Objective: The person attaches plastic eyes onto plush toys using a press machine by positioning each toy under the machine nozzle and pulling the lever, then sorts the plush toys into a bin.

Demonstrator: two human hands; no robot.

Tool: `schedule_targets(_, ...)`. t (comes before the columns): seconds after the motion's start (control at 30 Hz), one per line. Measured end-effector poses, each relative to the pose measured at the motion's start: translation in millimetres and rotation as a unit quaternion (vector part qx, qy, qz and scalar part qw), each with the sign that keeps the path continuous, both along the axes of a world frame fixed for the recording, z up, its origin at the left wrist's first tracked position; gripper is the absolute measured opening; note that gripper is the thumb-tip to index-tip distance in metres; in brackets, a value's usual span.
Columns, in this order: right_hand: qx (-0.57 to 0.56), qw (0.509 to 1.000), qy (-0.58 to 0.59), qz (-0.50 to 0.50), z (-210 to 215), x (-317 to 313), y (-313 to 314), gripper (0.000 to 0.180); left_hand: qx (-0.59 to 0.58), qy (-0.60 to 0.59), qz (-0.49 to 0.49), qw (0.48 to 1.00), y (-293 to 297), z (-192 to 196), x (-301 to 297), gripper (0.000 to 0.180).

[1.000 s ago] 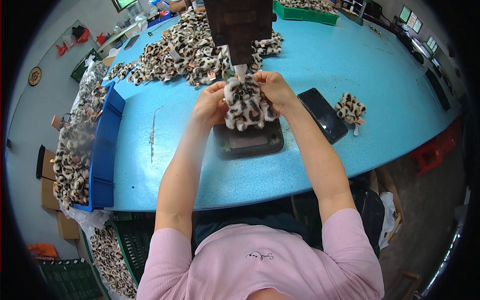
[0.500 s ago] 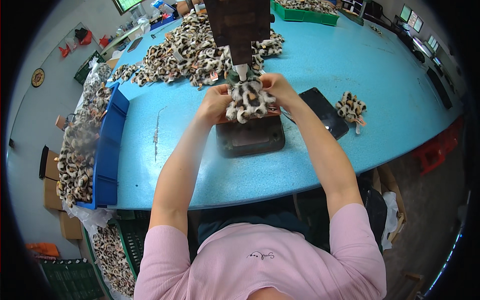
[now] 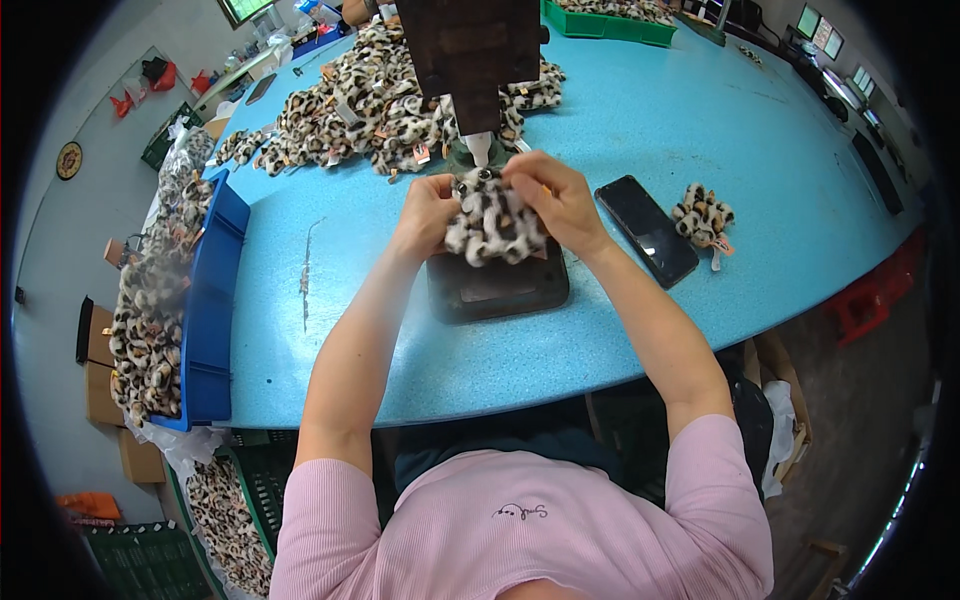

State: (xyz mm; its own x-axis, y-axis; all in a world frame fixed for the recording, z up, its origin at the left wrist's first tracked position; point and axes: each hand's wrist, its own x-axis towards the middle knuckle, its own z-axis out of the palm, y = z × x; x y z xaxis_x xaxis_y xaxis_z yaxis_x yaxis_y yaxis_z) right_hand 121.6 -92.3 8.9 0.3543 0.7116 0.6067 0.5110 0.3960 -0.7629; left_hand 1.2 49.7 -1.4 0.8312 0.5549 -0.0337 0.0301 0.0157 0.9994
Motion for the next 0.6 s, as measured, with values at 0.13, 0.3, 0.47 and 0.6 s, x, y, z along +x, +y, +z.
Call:
schedule_targets(0.13, -0.065, 0.987, 0.147, 0.013, 5, -1, 9, 0.009, 0.02, 0.021, 0.018, 0.999, 0, -3, 2, 0.016)
schedule_targets(0.3, -0.13, 0.98, 0.148, -0.002, 11, 1, 24, 0.01, 0.016, 0.017, 0.014, 1.0, 2, -7, 2, 0.014)
schedule_targets(0.47, -0.144, 0.989, 0.024, 0.021, 21, 6, 29, 0.011, 0.016, 0.031, 0.017, 0.999, 2, -5, 2, 0.014)
schedule_targets(0.6, -0.171, 0.984, 0.028, 0.045, 23, 12, 31, 0.011, -0.005, 0.005, 0.01, 1.0, -2, 0, -1, 0.013)
